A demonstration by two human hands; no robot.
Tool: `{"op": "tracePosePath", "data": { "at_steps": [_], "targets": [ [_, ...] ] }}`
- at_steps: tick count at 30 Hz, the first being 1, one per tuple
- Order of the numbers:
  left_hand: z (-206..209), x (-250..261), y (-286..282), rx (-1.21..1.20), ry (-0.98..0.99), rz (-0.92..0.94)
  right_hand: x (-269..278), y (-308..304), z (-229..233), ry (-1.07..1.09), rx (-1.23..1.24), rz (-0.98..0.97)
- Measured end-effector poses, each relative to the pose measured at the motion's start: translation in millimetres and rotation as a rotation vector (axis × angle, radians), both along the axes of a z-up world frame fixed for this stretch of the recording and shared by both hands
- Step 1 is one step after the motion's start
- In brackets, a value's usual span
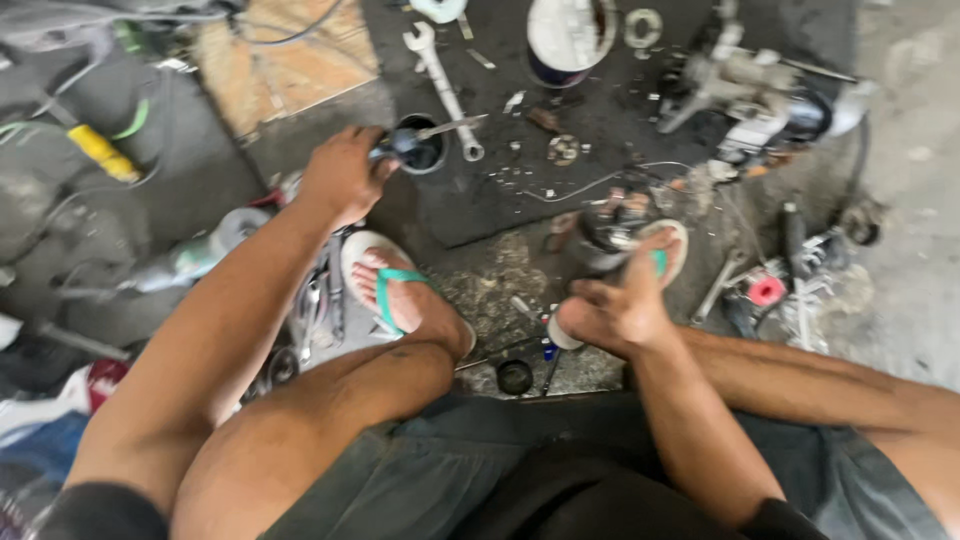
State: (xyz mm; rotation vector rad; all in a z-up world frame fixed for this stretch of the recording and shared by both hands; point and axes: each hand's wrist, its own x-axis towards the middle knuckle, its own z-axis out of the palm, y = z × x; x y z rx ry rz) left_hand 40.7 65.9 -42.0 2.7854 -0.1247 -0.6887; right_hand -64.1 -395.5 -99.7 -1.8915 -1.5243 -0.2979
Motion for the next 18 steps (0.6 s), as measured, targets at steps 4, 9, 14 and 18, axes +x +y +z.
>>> {"op": "tracePosePath", "data": {
  "at_steps": [4, 9, 14, 18],
  "targets": [
    [-2, 2, -3, -0.020, -0.005, -0.009, 44, 71, 174, 1.107, 0.579, -0.397],
    [15, 11, -11, 0.017, 0.103, 0.030, 42, 69, 188, 1.024, 0.697, -0.352],
    [10, 15, -12, 0.027, 0.134, 0.054, 40, 74, 189, 0.973, 0.706, -0.333],
    [6, 15, -11, 0.011, 0.115, 0.060, 30, 68, 177, 0.960, 0.660, -0.350]
  ]
}}
